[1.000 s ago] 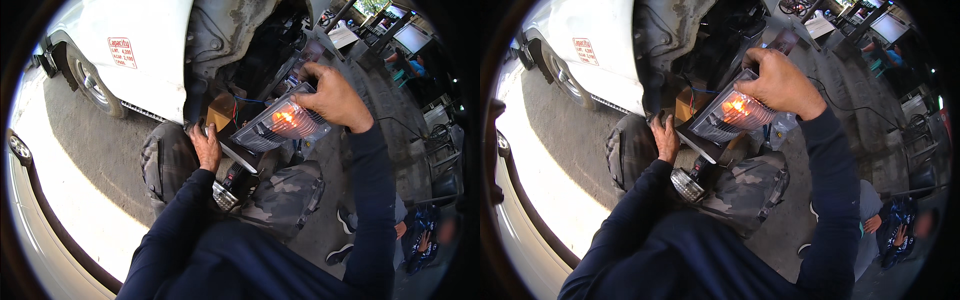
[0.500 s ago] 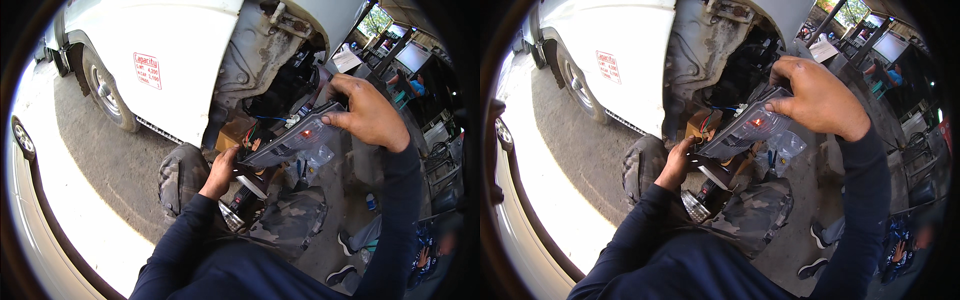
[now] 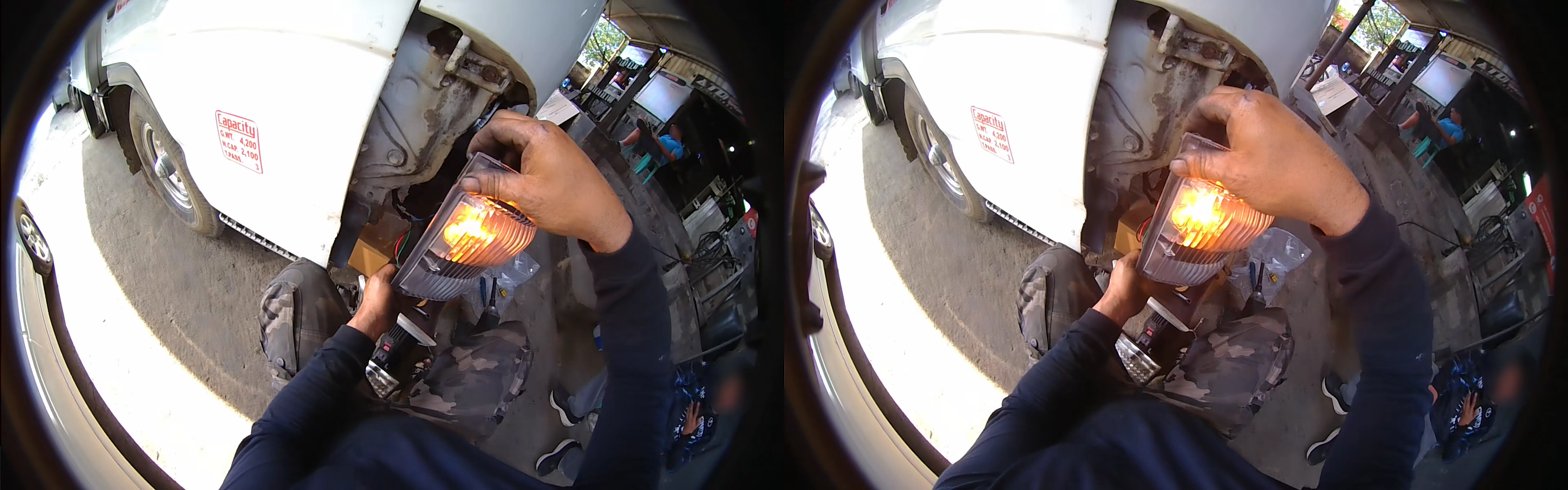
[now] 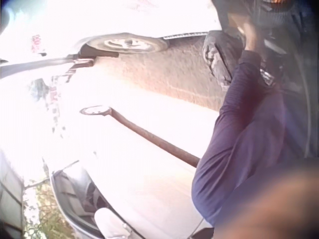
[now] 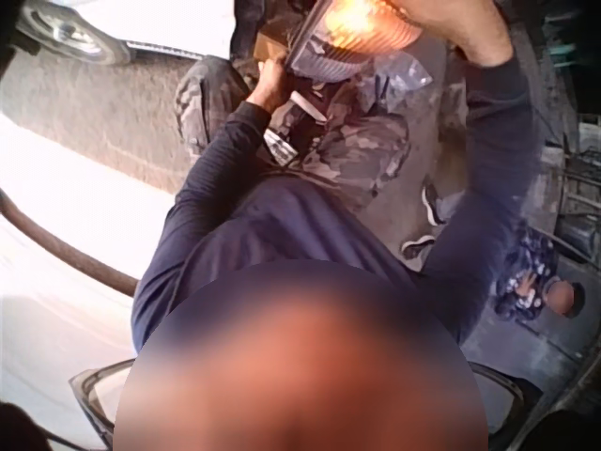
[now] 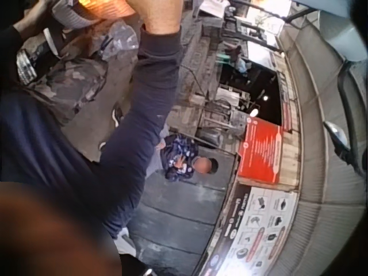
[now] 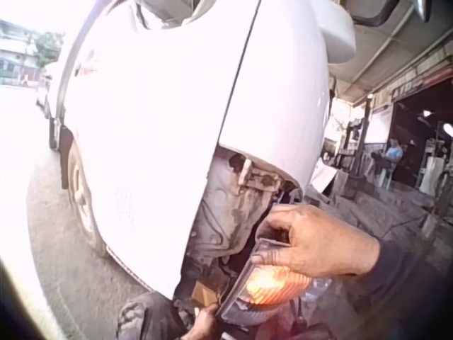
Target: The person works under the front of a white van, connecting wires to a headlight assembly and testing the amber turn signal. They then fit the headlight into the vehicle's front housing and secure it.
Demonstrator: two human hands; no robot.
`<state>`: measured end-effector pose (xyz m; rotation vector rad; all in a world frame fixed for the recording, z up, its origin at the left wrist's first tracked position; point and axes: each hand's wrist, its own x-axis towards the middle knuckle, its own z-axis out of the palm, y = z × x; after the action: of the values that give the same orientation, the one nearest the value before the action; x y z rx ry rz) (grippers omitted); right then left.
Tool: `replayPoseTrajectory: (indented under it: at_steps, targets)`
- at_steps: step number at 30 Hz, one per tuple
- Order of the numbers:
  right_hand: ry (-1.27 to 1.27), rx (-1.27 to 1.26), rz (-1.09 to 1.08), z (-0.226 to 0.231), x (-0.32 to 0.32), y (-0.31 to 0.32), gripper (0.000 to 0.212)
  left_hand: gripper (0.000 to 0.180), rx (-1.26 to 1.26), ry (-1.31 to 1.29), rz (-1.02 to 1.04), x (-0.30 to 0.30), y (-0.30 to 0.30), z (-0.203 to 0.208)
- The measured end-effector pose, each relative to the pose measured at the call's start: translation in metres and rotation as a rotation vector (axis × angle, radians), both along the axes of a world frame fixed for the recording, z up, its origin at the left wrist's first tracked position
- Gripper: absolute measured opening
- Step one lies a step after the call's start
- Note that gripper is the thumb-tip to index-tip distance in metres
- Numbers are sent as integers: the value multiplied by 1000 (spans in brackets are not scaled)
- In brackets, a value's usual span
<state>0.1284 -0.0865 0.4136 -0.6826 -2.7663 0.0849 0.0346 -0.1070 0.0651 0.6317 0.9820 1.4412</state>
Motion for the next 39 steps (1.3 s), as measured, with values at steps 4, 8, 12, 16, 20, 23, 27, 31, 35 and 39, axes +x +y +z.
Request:
replayPoseTrajectory:
  at_steps: [4, 8, 12, 16, 20, 23, 27, 31, 35, 39]
  targets:
    - [92, 90, 77, -3, 0, -4, 49, 23, 77, -259, -113, -4, 13, -7]
    - [406, 299, 177, -9, 33, -2, 55, 30, 0, -684, -183, -14, 22, -11]
    - [1025, 87, 67, -56, 86, 2, 54, 41, -72, -750, -242, -31, 27, -3]
    - [1085, -370, -58, -137, 103, 11, 66, 41, -98, -654, -275, -59, 32, 15]
    - [1040, -570, 5, -209, 75, 19, 89, 41, -109, -559, -187, -72, 30, 35]
    - [985, -543, 30, -233, 55, 29, 97, 41, -76, -563, -135, -70, 29, 52]
    - [1025, -627, 54, -244, 33, 36, 106, 42, 5, -436, -71, -69, 18, 74]
    - [1138, -764, 131, -244, 23, 39, 102, 45, 87, -436, -37, -74, 6, 84]
    - [1216, -645, 148, -237, 12, 37, 99, 52, 270, -568, -85, -72, -5, 79]
    - [1215, -569, 97, -229, 5, 32, 98, 72, 419, -427, -115, -68, -2, 74]
